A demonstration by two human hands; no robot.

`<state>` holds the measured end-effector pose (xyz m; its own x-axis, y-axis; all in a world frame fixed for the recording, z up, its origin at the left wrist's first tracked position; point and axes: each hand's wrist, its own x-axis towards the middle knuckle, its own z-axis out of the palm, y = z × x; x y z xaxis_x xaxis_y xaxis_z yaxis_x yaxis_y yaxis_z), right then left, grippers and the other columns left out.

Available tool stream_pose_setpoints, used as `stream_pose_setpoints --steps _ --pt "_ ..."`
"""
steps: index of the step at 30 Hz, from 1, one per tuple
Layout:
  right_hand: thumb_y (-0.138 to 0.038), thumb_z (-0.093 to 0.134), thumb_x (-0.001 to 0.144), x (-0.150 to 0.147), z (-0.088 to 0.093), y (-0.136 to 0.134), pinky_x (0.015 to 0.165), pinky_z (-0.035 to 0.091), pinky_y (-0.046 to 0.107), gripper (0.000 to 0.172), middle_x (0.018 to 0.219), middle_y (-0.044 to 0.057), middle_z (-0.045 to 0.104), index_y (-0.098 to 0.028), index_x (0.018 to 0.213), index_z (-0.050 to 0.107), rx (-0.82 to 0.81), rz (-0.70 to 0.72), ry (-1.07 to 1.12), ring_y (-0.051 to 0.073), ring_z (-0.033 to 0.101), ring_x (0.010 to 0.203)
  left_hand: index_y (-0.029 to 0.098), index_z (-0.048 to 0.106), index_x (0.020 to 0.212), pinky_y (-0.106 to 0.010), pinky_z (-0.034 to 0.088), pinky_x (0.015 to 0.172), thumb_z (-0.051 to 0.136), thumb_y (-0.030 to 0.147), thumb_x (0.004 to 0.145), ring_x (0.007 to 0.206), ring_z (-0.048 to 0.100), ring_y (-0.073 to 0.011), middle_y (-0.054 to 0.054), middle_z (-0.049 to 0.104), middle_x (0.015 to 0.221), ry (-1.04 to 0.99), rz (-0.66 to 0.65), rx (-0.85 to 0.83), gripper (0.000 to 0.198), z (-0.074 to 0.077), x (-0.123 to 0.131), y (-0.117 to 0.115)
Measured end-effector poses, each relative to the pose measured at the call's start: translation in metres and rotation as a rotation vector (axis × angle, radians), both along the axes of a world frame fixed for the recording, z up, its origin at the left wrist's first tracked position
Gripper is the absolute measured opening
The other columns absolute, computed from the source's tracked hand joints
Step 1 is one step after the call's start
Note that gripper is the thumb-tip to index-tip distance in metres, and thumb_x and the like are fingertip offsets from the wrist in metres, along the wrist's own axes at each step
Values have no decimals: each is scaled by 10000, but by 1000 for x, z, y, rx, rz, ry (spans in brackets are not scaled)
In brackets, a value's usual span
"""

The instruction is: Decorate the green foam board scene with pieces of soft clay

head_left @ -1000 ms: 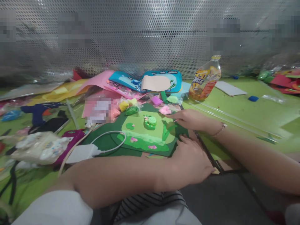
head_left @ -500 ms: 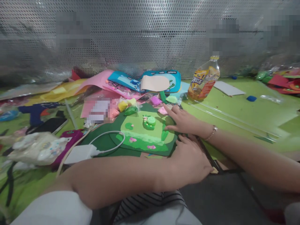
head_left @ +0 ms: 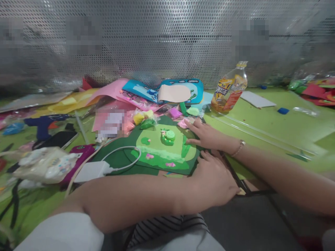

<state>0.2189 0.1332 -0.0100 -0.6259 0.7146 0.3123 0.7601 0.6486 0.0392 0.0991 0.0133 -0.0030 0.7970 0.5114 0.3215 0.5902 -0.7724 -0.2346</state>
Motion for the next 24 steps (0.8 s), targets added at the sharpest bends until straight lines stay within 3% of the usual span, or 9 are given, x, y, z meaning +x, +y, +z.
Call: stream_pose_setpoints --steps 2,4,6,8,12,16,24 --pt "-528 384 876 0 8 1 785 455 395 614 1025 154 546 -127 1340 404 -1 14 149 265 547 902 -37 607 1075 -461 469 732 443 566 810 967 594 -413 -298 620 1014 22 23 -65 679 5 -1 1" --pt "-457 328 920 0 17 0 746 454 338 434 911 108 566 -156 1088 592 -20 14 376 205 554 811 -37 595 1093 -449 466 734 418 637 789 972 588 -410 -288 626 999 25 55 -142 760 10 -1 2" --pt "-430 267 944 0 26 -2 737 444 309 448 818 73 558 -172 847 619 -83 37 580 170 546 770 -28 584 1113 -452 462 732 381 680 779 974 580 -411 -281 623 1004 9 93 -192 809 12 0 5" --pt "-443 235 950 -2 31 -5 753 433 297 488 802 57 545 -179 743 590 -156 67 697 155 536 780 -11 575 1137 -478 451 756 373 672 787 996 564 -416 -279 611 1042 -9 108 -206 794 11 0 8" --pt "-542 230 922 -6 31 -9 667 434 275 524 735 29 515 -191 703 552 -256 76 762 131 502 677 -13 502 1228 -534 412 846 412 638 787 1118 480 -434 -291 543 1178 -33 120 -211 792 4 0 11" --pt "-548 330 897 -9 27 -7 595 457 258 450 644 9 527 -192 714 535 -415 96 788 118 518 598 -7 495 1236 -522 409 873 360 592 833 1132 479 -404 -284 491 1252 -9 111 -234 734 1 1 10" --pt "-242 543 794 -10 31 -8 684 505 262 70 746 15 626 -176 779 560 -613 73 901 127 615 723 12 494 1242 -510 417 869 319 562 859 1149 467 -395 -275 471 1274 26 96 -236 693 2 2 10"
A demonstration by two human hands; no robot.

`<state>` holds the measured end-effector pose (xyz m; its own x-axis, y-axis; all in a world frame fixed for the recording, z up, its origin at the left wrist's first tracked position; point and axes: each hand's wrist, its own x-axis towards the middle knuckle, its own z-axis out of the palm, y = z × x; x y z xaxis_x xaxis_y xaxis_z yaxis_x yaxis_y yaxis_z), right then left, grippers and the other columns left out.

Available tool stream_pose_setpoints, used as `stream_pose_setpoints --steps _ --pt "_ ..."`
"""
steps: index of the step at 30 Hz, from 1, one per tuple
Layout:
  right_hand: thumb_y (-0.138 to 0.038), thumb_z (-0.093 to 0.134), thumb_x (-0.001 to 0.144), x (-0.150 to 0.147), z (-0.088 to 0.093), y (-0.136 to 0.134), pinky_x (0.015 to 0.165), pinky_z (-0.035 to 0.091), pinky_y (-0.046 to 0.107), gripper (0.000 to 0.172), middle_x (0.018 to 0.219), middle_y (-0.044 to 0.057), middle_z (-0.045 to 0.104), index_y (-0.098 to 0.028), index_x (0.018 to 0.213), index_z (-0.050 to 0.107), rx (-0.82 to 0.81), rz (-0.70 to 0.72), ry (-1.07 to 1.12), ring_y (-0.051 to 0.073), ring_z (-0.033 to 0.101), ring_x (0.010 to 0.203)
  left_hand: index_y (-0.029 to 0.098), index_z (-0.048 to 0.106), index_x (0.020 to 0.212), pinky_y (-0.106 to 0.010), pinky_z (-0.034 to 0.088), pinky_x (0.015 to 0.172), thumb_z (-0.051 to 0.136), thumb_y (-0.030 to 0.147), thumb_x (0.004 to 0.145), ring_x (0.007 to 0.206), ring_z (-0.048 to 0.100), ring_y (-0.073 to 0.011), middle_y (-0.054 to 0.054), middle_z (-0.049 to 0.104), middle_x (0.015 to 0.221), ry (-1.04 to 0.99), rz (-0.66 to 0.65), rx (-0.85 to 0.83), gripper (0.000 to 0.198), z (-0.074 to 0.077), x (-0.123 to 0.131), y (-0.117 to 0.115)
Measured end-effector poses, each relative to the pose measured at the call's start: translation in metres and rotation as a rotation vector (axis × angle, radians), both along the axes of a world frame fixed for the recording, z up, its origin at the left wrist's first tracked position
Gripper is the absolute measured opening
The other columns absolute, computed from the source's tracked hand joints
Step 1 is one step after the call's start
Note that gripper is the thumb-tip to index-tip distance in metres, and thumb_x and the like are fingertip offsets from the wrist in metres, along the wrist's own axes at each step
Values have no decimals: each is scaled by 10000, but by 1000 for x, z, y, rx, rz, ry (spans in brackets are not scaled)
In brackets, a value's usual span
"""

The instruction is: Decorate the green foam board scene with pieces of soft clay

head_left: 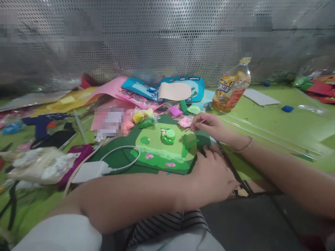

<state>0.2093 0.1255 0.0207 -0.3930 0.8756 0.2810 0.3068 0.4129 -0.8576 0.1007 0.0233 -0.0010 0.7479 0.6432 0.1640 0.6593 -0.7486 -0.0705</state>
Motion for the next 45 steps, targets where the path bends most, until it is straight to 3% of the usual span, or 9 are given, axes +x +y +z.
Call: stream_pose_setpoints --steps 8,16,21,33,45 --pt "-238 610 704 7 -3 7 619 484 252 86 700 13 616 -163 742 597 -38 53 -12 136 608 682 -7 502 1236 -522 414 857 359 544 856 1125 477 -403 -281 487 1254 13 4 1 684 3 0 -1" --pt "-275 624 724 8 -7 7 727 513 306 136 823 47 656 -162 799 638 -29 61 -35 189 646 823 -23 494 1235 -510 411 869 361 547 854 1130 476 -395 -278 491 1254 8 3 -17 699 2 0 0" --pt "-259 629 712 9 -6 8 678 510 276 135 789 42 667 -154 792 654 6 53 -45 164 637 754 -30 488 1240 -519 412 863 353 542 858 1132 472 -411 -286 484 1256 14 -5 -12 701 2 0 0" --pt "-256 636 687 10 -9 11 720 538 306 128 822 45 686 -170 767 687 -22 17 -88 179 644 767 -29 482 1247 -501 413 872 348 537 860 1140 472 -405 -281 476 1271 43 -4 -18 699 4 0 0" --pt "-264 664 676 11 -12 12 729 550 291 130 779 36 699 -172 762 697 -79 4 38 165 663 735 -56 466 1249 -520 414 872 373 535 854 1132 471 -414 -298 467 1271 11 -3 -31 716 4 0 -1"
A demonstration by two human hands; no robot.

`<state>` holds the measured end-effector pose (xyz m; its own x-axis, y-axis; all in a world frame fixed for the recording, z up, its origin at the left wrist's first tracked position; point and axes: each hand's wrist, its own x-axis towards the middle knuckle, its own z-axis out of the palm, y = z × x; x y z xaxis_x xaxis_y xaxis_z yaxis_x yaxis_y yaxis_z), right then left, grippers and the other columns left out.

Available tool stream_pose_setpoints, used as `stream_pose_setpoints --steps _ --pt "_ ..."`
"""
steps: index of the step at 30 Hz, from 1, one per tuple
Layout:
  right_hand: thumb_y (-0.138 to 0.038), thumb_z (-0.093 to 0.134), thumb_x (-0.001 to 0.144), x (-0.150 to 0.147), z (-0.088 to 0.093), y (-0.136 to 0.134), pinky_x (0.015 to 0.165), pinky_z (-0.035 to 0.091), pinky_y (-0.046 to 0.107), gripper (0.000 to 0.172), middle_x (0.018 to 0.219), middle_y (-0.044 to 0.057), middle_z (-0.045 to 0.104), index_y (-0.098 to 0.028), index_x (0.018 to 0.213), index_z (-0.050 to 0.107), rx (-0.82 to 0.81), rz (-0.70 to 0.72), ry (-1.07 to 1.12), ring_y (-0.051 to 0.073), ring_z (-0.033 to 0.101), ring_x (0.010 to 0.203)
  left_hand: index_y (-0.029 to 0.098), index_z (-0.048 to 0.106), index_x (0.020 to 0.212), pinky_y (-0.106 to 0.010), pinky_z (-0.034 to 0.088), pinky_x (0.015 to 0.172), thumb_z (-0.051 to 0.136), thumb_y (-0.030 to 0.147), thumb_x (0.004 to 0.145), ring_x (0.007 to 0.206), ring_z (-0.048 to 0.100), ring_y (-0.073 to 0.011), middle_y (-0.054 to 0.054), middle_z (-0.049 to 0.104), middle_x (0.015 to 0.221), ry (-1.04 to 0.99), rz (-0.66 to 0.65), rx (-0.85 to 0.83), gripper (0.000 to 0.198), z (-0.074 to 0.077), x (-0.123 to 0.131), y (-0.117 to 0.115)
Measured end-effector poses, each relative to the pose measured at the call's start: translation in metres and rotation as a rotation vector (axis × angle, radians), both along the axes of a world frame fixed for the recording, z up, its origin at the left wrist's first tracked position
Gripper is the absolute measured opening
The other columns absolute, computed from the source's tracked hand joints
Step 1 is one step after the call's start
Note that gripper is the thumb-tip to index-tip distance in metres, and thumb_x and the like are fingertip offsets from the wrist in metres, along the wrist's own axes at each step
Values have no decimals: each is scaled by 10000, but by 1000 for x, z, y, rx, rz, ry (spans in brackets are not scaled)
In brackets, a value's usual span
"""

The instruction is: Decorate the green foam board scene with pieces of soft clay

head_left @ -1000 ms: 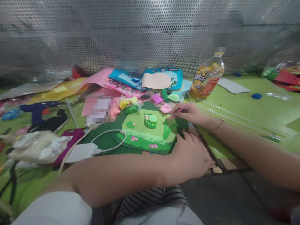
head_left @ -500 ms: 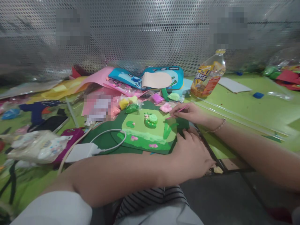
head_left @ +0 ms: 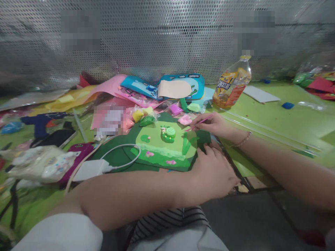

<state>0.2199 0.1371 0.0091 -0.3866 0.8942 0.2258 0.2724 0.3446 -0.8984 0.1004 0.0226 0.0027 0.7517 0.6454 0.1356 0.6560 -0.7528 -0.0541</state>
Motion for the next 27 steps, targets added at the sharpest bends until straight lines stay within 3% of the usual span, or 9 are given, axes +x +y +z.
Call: stream_pose_setpoints --steps 14,23,27 --pt "-208 660 669 3 -5 4 711 549 281 118 779 37 698 -167 768 710 24 38 -33 163 661 722 -50 464 1251 -515 418 877 364 542 855 1143 470 -404 -295 463 1279 7 5 -3 719 0 0 2" --pt "-188 660 650 -3 2 -3 689 557 280 97 761 33 698 -173 730 712 11 31 -50 171 663 726 -55 436 1273 -519 411 893 337 534 867 1162 448 -415 -295 447 1294 19 5 -23 723 1 0 0" --pt "-197 669 660 -2 6 -3 704 560 273 92 728 30 705 -170 737 712 -40 -22 54 154 668 691 -49 445 1267 -521 414 885 338 541 864 1159 449 -416 -290 451 1292 25 1 -24 722 1 1 1"
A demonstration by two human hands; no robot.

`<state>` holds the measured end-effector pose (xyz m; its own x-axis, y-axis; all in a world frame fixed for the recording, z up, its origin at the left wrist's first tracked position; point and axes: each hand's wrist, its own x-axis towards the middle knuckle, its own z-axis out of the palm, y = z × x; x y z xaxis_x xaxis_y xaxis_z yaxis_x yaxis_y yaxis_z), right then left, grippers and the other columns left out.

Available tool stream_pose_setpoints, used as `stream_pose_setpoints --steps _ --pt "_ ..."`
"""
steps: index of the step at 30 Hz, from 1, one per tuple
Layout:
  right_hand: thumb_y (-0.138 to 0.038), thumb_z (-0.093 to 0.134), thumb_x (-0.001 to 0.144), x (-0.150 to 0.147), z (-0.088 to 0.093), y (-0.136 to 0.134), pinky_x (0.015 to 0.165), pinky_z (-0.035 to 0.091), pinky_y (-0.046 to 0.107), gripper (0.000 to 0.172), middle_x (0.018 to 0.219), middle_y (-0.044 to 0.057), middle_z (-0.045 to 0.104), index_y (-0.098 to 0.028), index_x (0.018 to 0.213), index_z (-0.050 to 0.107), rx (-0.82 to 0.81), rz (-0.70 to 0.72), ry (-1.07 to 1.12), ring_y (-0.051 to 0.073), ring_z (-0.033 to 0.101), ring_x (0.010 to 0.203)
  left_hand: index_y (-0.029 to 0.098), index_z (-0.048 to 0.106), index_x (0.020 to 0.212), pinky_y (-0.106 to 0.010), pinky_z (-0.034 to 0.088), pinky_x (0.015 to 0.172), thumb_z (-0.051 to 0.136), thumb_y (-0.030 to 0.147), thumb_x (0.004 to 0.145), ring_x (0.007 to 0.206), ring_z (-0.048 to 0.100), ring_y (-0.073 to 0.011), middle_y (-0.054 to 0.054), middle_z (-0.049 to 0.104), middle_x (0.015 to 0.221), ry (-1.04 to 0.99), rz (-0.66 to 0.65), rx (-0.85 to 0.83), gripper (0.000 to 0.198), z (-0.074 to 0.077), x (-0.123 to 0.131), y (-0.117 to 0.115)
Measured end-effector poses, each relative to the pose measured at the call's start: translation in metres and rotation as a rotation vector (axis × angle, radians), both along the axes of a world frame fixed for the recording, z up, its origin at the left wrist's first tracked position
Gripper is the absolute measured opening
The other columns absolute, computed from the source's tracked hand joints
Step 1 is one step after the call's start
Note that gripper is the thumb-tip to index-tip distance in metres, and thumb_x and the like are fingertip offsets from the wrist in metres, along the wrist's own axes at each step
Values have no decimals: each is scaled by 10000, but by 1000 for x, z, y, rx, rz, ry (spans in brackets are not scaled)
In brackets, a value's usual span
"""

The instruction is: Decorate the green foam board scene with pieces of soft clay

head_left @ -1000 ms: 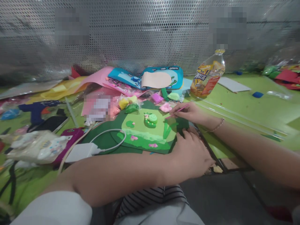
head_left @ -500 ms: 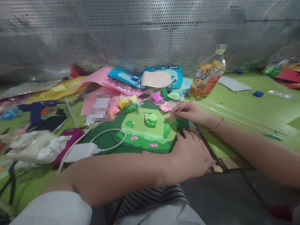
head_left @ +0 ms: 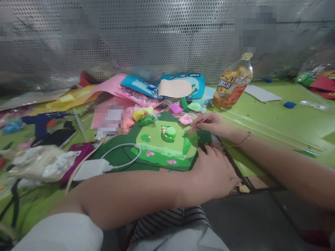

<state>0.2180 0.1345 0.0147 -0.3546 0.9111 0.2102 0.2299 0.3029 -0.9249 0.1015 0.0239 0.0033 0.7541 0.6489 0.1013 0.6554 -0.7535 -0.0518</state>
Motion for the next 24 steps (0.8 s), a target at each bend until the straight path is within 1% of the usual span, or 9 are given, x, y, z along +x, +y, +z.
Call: stream_pose_setpoints --steps 3,6,9,14,17,20,24 --pt "-194 668 680 3 3 0 711 558 260 103 699 23 706 -165 768 712 -1 -50 80 137 668 673 -38 468 1253 -521 419 873 358 563 851 1145 461 -421 -290 461 1282 15 -7 -12 731 0 0 0" --pt "-202 678 682 5 4 -1 721 556 252 109 727 28 712 -162 776 716 -6 9 67 139 672 702 -24 474 1255 -522 415 881 361 566 850 1154 455 -422 -284 458 1289 10 -7 -8 724 1 -1 1" --pt "-217 691 672 4 0 -1 724 557 249 113 749 24 711 -173 772 721 -24 62 38 142 672 714 -30 462 1264 -523 411 891 364 560 851 1164 447 -423 -284 452 1295 2 -8 -10 727 2 -1 0" --pt "-207 701 654 2 -4 0 707 559 249 97 736 14 699 -188 747 724 -40 71 -2 146 670 698 -41 447 1270 -527 413 889 365 563 849 1165 448 -418 -292 443 1301 9 -5 -16 741 2 -1 0" --pt "-207 703 645 2 -4 0 697 556 252 99 739 17 699 -187 739 724 -17 65 0 146 665 691 -48 429 1280 -527 409 900 353 569 851 1175 441 -412 -292 430 1314 6 7 -24 754 2 -1 -1" --pt "-230 696 655 3 -3 0 692 548 258 116 732 23 700 -182 758 721 25 39 7 144 655 688 -69 394 1296 -527 388 931 357 596 838 1204 409 -425 -307 400 1331 3 17 -52 809 3 -1 1" --pt "-273 693 666 2 -2 0 719 545 274 148 760 31 701 -177 776 712 34 10 -15 155 659 728 -72 310 1343 -540 318 995 347 681 791 1261 327 -446 -320 311 1381 20 45 -143 934 8 -1 7"
